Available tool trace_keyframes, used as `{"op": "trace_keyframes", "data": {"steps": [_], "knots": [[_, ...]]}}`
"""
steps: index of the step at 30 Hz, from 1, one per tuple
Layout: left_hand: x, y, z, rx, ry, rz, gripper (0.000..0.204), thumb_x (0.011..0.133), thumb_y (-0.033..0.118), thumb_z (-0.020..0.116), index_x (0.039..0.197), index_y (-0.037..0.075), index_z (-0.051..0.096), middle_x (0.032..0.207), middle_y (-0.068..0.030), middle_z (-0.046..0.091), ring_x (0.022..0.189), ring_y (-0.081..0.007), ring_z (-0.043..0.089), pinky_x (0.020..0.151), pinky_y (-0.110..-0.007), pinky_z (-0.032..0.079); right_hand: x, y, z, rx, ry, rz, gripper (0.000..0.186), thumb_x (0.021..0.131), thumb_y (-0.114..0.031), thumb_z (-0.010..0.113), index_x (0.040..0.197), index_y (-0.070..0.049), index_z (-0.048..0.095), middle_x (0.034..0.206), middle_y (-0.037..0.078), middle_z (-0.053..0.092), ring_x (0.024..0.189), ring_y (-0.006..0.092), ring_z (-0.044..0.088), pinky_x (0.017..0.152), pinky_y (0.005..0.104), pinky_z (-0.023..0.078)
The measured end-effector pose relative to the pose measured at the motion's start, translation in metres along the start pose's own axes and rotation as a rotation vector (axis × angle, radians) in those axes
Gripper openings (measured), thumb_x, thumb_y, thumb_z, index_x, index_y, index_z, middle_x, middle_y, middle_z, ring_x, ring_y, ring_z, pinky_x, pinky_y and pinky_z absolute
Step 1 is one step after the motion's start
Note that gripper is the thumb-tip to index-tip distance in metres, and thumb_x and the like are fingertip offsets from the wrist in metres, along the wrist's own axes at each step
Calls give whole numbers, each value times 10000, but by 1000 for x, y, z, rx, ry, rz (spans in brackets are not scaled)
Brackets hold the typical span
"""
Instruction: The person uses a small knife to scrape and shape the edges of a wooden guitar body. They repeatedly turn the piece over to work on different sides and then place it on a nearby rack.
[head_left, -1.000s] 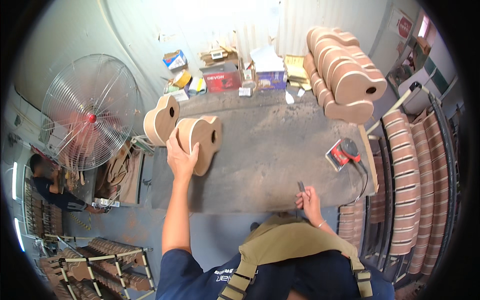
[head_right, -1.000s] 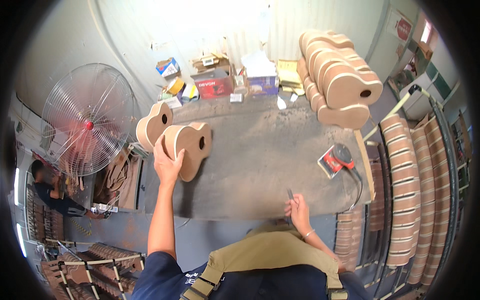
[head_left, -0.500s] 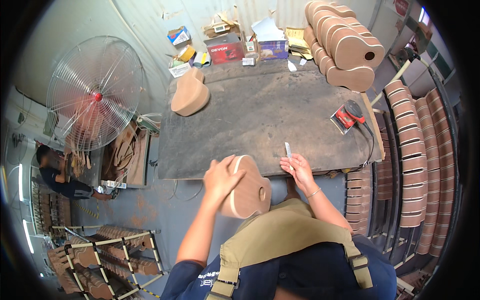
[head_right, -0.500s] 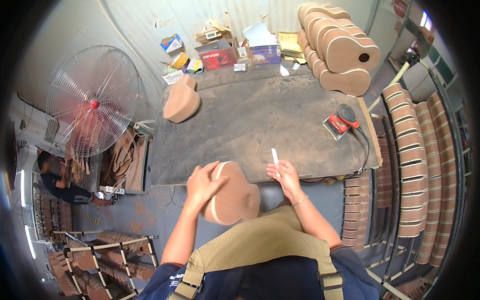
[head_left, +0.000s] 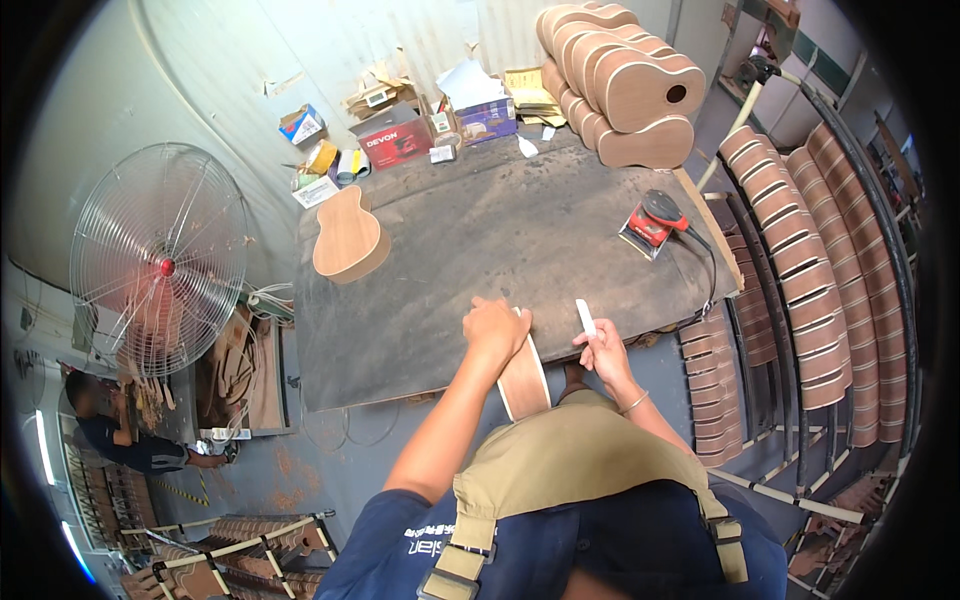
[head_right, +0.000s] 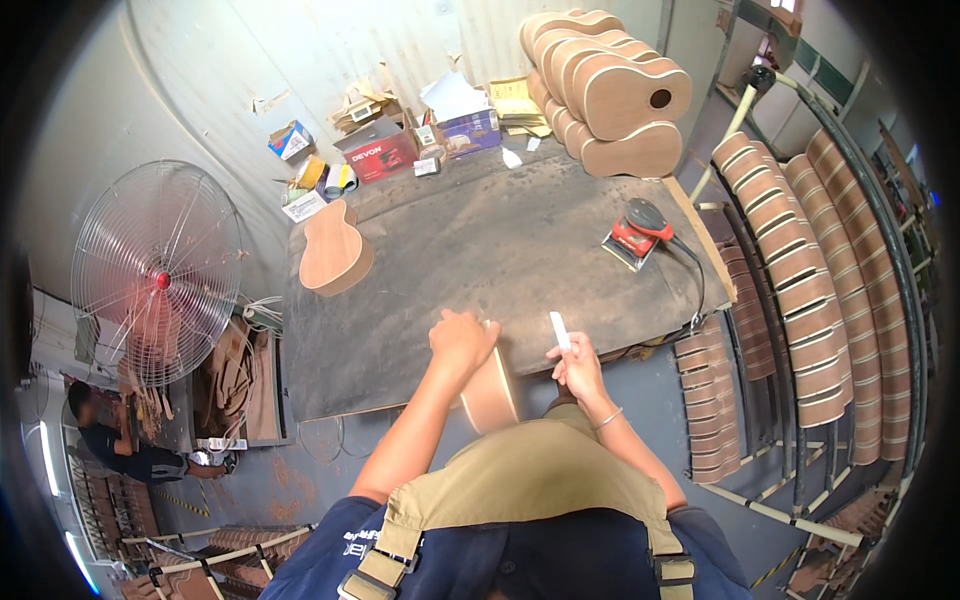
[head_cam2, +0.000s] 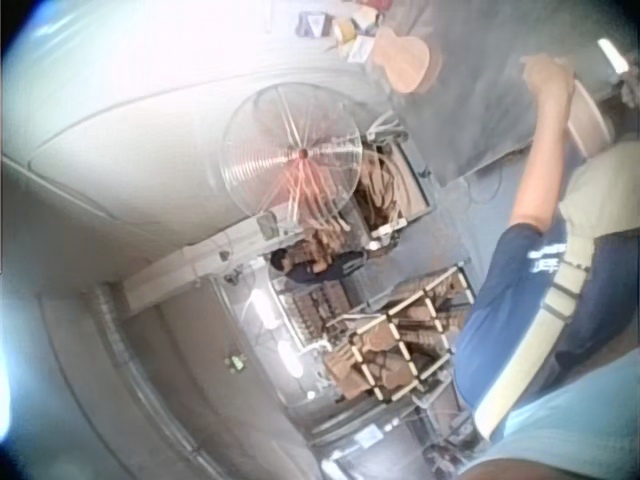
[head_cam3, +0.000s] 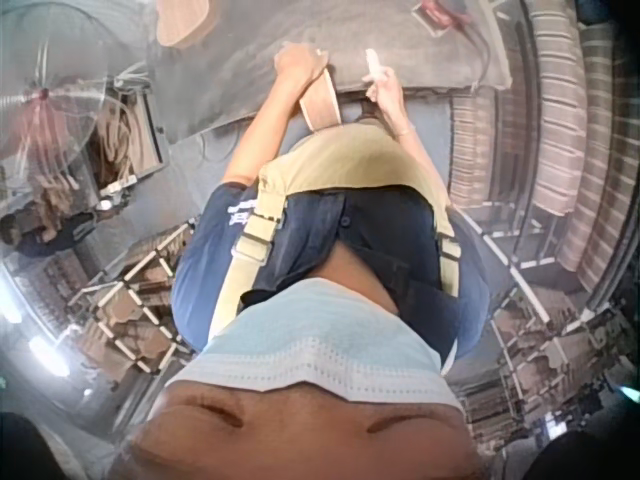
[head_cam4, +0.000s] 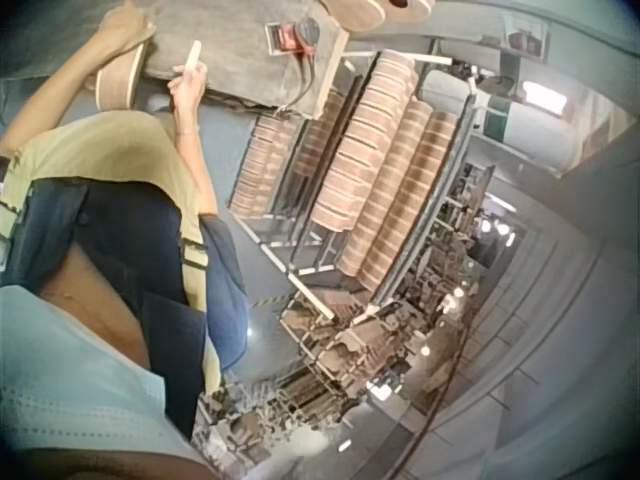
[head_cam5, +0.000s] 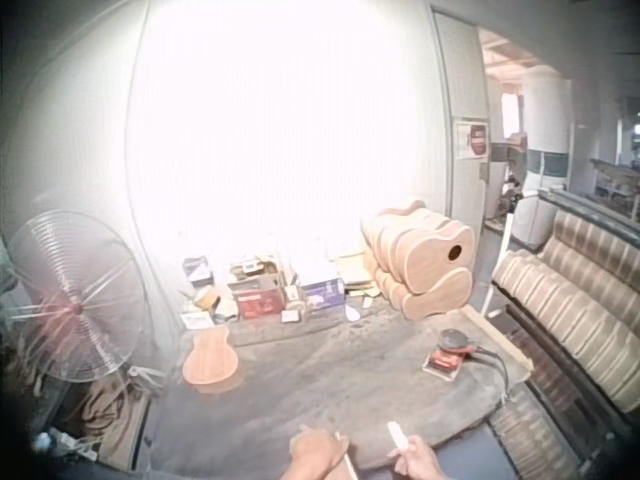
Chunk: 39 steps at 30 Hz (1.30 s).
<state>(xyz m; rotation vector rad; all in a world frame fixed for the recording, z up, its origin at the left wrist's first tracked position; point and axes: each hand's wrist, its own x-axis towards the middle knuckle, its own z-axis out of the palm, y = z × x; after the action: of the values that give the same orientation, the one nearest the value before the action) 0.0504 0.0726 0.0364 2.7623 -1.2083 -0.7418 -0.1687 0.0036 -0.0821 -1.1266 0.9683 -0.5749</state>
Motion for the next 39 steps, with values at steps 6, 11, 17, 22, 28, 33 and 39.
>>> {"op": "trace_keyframes", "data": {"steps": [6,11,17,22,28,33,39], "knots": [[-52,-60,17,-394,125,635,566,1030,350,634,1513,61,568,1575,-274,497,1437,-443,502,1268,-518,288,33,-10,22,44,-173,-121,162,1065,-94,620,1179,18,598,1128,156,739,777,149,689,688,282,567],[-66,-125,-34,-896,-663,931,317,933,118,780,1235,22,767,1268,-179,758,1280,-304,671,1294,-500,253,50,-72,75,-534,-198,-452,108,896,-126,803,954,-35,789,845,54,688,693,147,591,665,288,484],[22,-134,-3,-582,374,443,301,899,75,784,1197,71,741,1051,-109,660,971,-240,665,841,-359,538,98,-85,127,-750,-520,-456,106,856,-120,783,931,-54,821,830,134,718,753,276,692,712,373,546],[65,-138,29,-738,23,380,161,926,28,732,1083,37,766,924,-98,702,852,-244,687,755,-364,546,127,-73,130,-796,-639,-367,91,856,-101,777,919,-50,816,872,150,745,803,288,711,723,391,536],[-7,-123,-10,-570,121,490,80,889,-13,689,949,9,737,892,-171,710,836,-382,698,743,-447,556,62,-120,120,-797,-657,-542,101,842,-87,755,915,-51,814,862,184,751,808,323,738,754,386,566],[-40,-111,-35,-499,127,505,119,863,-29,674,948,23,738,939,-176,720,878,-398,712,765,-473,566,43,-134,112,-643,-740,-457,123,858,-122,759,947,-45,794,912,174,752,823,348,718,759,404,564],[37,-123,11,-559,228,433,81,883,-19,692,939,20,735,888,-187,708,790,-399,687,712,-445,550,111,-99,134,-807,-712,-409,112,859,-114,732,934,-32,748,923,157,731,867,385,679,782,422,560]]}}
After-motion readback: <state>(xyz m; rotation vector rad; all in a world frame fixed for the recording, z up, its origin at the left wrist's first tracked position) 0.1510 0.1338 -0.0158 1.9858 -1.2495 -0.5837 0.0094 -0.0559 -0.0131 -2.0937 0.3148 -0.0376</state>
